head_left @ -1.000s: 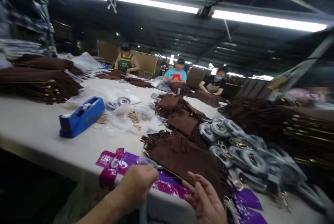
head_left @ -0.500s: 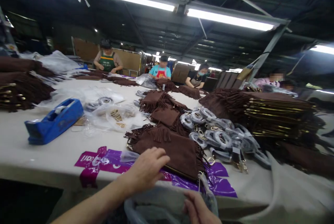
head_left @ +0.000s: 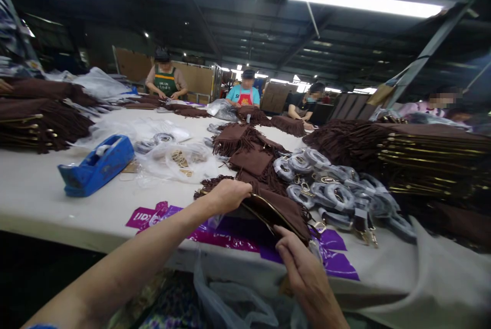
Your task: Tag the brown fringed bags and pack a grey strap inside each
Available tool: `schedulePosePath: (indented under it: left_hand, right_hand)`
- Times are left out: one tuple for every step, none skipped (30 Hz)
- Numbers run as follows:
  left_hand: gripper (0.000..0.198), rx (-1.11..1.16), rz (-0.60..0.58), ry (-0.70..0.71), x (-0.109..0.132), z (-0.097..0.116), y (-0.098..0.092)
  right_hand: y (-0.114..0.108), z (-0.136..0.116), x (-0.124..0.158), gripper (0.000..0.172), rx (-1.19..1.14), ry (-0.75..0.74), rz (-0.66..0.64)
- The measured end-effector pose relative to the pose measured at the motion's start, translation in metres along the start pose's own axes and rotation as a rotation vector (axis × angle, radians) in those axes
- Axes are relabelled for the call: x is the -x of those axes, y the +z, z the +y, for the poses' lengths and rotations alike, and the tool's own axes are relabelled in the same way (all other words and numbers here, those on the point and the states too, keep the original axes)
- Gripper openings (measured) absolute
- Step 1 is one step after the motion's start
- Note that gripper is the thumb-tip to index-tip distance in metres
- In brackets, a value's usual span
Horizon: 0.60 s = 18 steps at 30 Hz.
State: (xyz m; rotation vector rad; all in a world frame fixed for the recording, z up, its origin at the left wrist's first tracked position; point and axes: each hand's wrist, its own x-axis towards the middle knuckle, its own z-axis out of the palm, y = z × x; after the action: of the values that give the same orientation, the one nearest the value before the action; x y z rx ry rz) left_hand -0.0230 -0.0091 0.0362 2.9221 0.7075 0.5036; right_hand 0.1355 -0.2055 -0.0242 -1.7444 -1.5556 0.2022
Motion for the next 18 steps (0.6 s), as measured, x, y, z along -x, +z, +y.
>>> schedulePosePath:
  left_hand:
    - [0.014,-0.007,-0.009,-0.007,-0.001,0.0,0.0]
    - [0.014,-0.015,-0.019,-0.021,0.0,-0.001,0.0]
    - [0.015,-0.022,-0.029,-0.042,0.0,-0.001,0.001]
    - [0.015,-0.027,-0.04,-0.068,0.001,-0.001,0.003]
    - [0.016,-0.032,-0.05,-0.097,0.002,0.0,0.004]
    - [0.016,-0.038,-0.057,-0.119,0.003,0.002,0.004]
    - [0.015,-0.047,-0.058,-0.126,0.005,0.005,0.005]
    - [0.015,-0.059,-0.044,-0.114,0.007,0.009,0.006]
    - [0.015,-0.075,-0.014,-0.08,0.009,0.015,0.006]
    - [0.016,-0.092,0.026,-0.02,0.012,0.022,0.008]
    - [0.016,-0.103,0.064,0.07,0.015,0.03,0.011]
    - [0.017,-0.103,0.087,0.179,0.017,0.039,0.014]
    - [0.017,-0.091,0.088,0.291,0.02,0.048,0.02]
    - [0.017,-0.068,0.062,0.389,0.021,0.056,0.027]
    - [0.015,-0.033,0.015,0.449,0.021,0.063,0.035]
    - [0.014,0.023,-0.036,0.445,0.019,0.068,0.044]
    - [0.013,0.086,-0.077,0.384,0.016,0.07,0.054]
    - [0.015,0.141,-0.106,0.295,0.011,0.07,0.063]
  right_hand:
    - [0.003,0.002,-0.005,0.027,0.037,0.01,-0.034]
    - [0.006,0.005,-0.009,0.028,0.074,0.021,-0.075]
    - [0.008,0.008,-0.011,0.028,0.097,0.033,-0.119]
    - [0.009,0.011,-0.013,0.029,0.101,0.044,-0.16]
    - [0.009,0.014,-0.015,0.03,0.08,0.061,-0.189]
    - [0.008,0.016,-0.016,0.03,0.036,0.089,-0.193]
    - [0.005,0.017,-0.017,0.03,-0.026,0.126,-0.181]
    - [0.002,0.017,-0.018,0.031,-0.094,0.17,-0.163]
    - [-0.001,0.017,-0.02,0.031,-0.159,0.213,-0.147]
    - [-0.004,0.017,-0.021,0.032,-0.215,0.245,-0.134]
    - [-0.007,0.016,-0.023,0.033,-0.259,0.262,-0.125]
    - [-0.008,0.016,-0.025,0.033,-0.281,0.261,-0.122]
    - [-0.01,0.015,-0.026,0.033,-0.278,0.245,-0.117]
    - [-0.01,0.016,-0.027,0.033,-0.257,0.222,-0.105]
    - [-0.01,0.016,-0.027,0.033,-0.231,0.198,-0.092]
    - [-0.009,0.017,-0.027,0.033,-0.216,0.184,-0.083]
    - [-0.009,0.018,-0.027,0.033,-0.228,0.186,-0.077]
    - [-0.008,0.02,-0.027,0.033,-0.275,0.205,-0.078]
